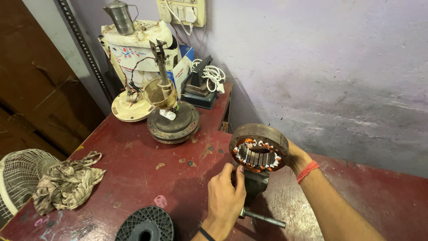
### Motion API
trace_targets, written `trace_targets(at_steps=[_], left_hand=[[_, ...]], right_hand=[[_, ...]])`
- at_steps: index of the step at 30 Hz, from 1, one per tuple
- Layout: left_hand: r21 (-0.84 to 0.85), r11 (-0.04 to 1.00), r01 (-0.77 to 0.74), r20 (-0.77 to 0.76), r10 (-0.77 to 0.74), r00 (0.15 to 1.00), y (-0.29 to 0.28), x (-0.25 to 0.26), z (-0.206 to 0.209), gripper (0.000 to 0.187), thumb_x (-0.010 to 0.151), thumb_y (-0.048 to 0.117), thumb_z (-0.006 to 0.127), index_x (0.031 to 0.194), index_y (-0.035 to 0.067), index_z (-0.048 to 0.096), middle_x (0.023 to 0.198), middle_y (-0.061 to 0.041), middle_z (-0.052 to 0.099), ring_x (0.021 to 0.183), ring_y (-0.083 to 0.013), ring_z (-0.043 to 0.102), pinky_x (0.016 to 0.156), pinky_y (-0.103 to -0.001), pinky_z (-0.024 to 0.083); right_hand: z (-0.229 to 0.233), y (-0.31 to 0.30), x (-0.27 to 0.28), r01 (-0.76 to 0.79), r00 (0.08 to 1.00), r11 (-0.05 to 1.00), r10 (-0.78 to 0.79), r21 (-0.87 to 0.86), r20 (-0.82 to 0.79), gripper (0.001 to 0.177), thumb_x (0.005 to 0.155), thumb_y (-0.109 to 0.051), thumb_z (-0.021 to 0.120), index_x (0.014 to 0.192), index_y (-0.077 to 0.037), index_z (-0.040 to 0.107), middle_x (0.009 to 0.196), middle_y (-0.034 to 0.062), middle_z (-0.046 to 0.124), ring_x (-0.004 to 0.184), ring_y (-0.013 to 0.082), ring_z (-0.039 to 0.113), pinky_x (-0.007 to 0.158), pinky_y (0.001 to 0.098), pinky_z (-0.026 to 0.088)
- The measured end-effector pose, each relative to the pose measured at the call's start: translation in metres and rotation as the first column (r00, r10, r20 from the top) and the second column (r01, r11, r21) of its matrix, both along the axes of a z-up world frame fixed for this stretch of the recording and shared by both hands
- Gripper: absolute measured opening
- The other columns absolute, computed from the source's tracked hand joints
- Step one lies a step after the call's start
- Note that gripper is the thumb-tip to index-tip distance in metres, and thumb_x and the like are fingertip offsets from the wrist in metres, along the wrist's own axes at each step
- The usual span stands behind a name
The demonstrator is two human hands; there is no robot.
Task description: The person repeatedly taps and adjusts the copper windings of a motor stator held in a bench vise. The person uses a small metal tool to tap the windings and occasionally rotates the stator to access different sections.
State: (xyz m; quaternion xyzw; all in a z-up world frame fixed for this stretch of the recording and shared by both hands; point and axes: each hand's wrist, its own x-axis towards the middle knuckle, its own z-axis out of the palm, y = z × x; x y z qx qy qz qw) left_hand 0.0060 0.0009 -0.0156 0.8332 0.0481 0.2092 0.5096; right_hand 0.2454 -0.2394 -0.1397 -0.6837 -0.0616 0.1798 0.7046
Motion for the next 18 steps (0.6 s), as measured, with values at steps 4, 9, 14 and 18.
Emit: trace_targets(at_steps=[4, 9, 14, 18], left_hand=[[-0.028, 1.000, -0.010, -0.026, 0.009, 1.000, 0.000, -0.002, 0.000, 0.026, 0.095, 0.023, 0.064, 0.080, 0.002, 0.062, 0.059, -0.021, 0.063, 0.054, -0.0403, 0.064, 0.051, -0.048, 0.046], [-0.079, 0.997, -0.007, -0.056, 0.002, 0.998, 0.002, -0.006, 0.004, 0.028, 0.093, 0.025, 0.066, 0.078, 0.001, 0.062, 0.057, -0.018, 0.063, 0.049, -0.0371, 0.063, 0.049, -0.047, 0.046], [0.038, 0.999, -0.033, -0.185, 0.039, 0.982, 0.005, -0.009, 0.007, 0.028, 0.092, 0.030, 0.069, 0.086, 0.004, 0.063, 0.078, -0.017, 0.070, 0.073, -0.0333, 0.068, 0.067, -0.046, 0.051], [0.095, 0.991, -0.099, 0.021, 0.098, 0.995, 0.013, 0.003, 0.004, 0.050, 0.078, 0.030, 0.083, 0.111, 0.003, 0.058, 0.108, -0.016, 0.064, 0.105, -0.0314, 0.061, 0.091, -0.046, 0.048]], right_hand=[[0.016, 0.008, -0.011, -0.010, 0.999, 0.999, 0.011, 0.037, -0.030, 0.059, 0.092, -0.034, 0.066, 0.140, -0.002, 0.056, 0.132, 0.0162, 0.066, 0.118, 0.0231, 0.062, 0.092, 0.0413, 0.057], [0.064, 0.034, -0.043, -0.073, 0.996, 0.997, 0.075, 0.040, -0.038, 0.050, 0.089, -0.026, 0.071, 0.132, -0.001, 0.064, 0.118, 0.0151, 0.073, 0.103, 0.0198, 0.070, 0.080, 0.0390, 0.062], [0.100, 0.052, -0.067, -0.227, 0.972, 0.951, 0.235, 0.211, -0.014, 0.045, 0.083, -0.015, 0.078, 0.123, 0.001, 0.066, 0.107, 0.0124, 0.077, 0.087, 0.0164, 0.075, 0.075, 0.0330, 0.065], [0.102, 0.053, -0.068, -0.214, 0.976, 0.970, 0.216, 0.120, -0.005, 0.046, 0.084, -0.012, 0.076, 0.126, 0.002, 0.065, 0.110, 0.0152, 0.076, 0.090, 0.0186, 0.075, 0.075, 0.0356, 0.065]])
